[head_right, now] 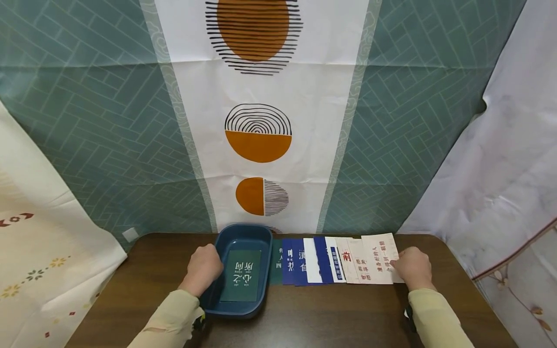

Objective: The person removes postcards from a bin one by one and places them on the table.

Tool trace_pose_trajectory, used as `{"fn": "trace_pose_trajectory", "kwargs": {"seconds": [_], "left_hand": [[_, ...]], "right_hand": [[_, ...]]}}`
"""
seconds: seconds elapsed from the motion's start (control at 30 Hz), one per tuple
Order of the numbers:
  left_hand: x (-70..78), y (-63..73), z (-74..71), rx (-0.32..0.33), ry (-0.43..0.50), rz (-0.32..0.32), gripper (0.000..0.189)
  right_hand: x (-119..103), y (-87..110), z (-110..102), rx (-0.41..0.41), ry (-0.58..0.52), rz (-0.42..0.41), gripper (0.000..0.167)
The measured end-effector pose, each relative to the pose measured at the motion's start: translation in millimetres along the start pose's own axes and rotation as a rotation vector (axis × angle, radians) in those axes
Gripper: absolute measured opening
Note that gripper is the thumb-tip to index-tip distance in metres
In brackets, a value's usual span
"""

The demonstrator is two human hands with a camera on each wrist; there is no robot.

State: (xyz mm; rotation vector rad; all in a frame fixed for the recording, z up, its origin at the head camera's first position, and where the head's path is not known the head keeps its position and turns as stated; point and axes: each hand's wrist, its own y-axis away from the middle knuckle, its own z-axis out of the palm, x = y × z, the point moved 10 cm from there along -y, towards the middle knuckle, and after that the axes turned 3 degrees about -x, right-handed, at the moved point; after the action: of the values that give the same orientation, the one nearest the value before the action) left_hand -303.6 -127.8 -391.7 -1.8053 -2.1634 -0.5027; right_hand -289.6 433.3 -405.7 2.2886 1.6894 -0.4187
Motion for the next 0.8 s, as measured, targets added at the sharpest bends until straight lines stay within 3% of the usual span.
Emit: {"fn": "trace_pose_trajectory", "kwargs": {"seconds": [0.3,0.57,0.7,0.8], "left_hand": [[-4.1,-0.4,0.5,-0.025,0.014,-0.021,0.01],[-5.7,-2.7,-5.2,0.005,0.039,0.012,0.009],[-5.3,-3.0,-4.1,0.007,0.034,0.02,0.009],[-3.5,-3.2,-1.5,0.005,0.018,0.014,0.009]], "right_hand": [[-5.9,-1.3,-4.3,0.046,0.068,-0.01,0.027],[-13.5,0.1,-7.3,0.061,0.067,-0.014,0.02],[-28.2,2.6,-9.6,0.094,0.02,-0.002,0.022],[-53.2,7.1,-12.5,0.139,-0.014,-0.034,0.026]]}}
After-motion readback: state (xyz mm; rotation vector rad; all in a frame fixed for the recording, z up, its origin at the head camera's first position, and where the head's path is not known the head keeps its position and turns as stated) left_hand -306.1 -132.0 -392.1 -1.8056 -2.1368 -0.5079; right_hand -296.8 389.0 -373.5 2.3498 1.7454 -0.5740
